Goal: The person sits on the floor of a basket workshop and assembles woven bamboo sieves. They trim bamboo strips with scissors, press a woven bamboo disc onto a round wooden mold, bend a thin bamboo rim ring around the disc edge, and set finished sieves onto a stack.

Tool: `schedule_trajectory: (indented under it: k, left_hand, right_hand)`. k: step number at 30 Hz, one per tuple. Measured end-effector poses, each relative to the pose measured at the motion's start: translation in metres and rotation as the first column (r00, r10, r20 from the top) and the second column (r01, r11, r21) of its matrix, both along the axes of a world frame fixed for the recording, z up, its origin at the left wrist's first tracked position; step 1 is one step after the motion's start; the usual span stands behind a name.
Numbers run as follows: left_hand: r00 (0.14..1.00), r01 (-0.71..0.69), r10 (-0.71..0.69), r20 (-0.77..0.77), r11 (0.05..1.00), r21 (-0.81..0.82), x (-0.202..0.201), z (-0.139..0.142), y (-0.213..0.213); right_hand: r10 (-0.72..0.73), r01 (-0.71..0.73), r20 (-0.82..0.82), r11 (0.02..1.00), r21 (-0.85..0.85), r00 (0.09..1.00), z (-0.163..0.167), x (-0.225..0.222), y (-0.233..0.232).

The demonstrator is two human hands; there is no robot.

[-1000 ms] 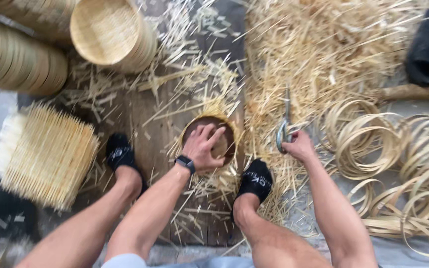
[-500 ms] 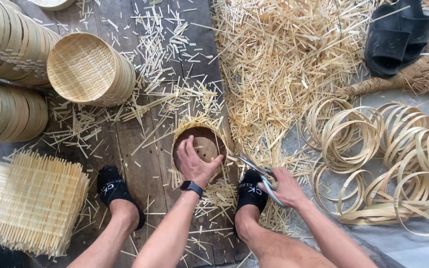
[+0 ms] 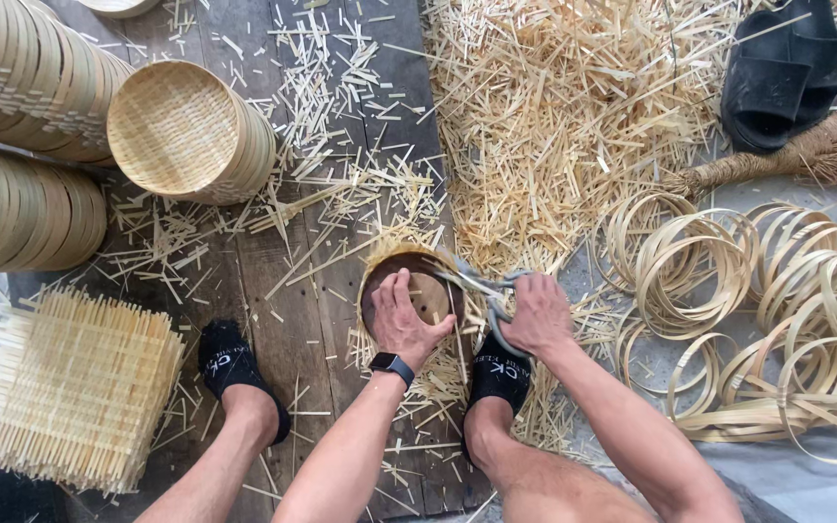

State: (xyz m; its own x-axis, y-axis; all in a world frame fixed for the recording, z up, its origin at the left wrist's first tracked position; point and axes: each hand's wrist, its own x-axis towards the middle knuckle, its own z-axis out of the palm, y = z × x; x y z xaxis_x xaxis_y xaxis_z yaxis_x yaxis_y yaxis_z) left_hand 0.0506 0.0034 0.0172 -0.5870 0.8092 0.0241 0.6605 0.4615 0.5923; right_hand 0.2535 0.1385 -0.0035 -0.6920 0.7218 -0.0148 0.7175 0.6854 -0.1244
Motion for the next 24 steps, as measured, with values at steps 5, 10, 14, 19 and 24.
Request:
schedule_trajectory:
  k: [5,10,14,19,24]
  left_hand:
    - [0.991,0.132,-0.131,0.006,0.991,-0.021,-0.012,-0.007,-0.001]
    - [0.977,0.212,-0.211,0.040,0.977,-0.026,-0.023,-0.004,0.000]
    - [0.962,0.274,-0.267,0.062,0.949,-0.157,-0.024,0.006,-0.001]
    - [0.944,-0.225,0.255,0.211,0.962,-0.158,0.013,0.007,0.010]
    - [0.982,-0.151,0.170,0.082,0.969,-0.195,0.013,-0.006,0.009]
  right_hand:
    - [0.026,-0.007,0.146,0.992,-0.129,0.989,-0.008,-0.001,0.015]
    - [0.132,-0.120,-0.089,0.984,0.129,0.987,-0.016,-0.004,0.025]
    - [0.052,-0.023,0.190,0.988,-0.153,0.980,-0.025,-0.007,0.029]
    - [0.123,-0.119,-0.070,0.991,0.062,0.990,-0.032,-0.006,0.030]
    - [0.172,-0.179,0.079,0.979,0.094,0.982,-0.038,-0.014,0.038]
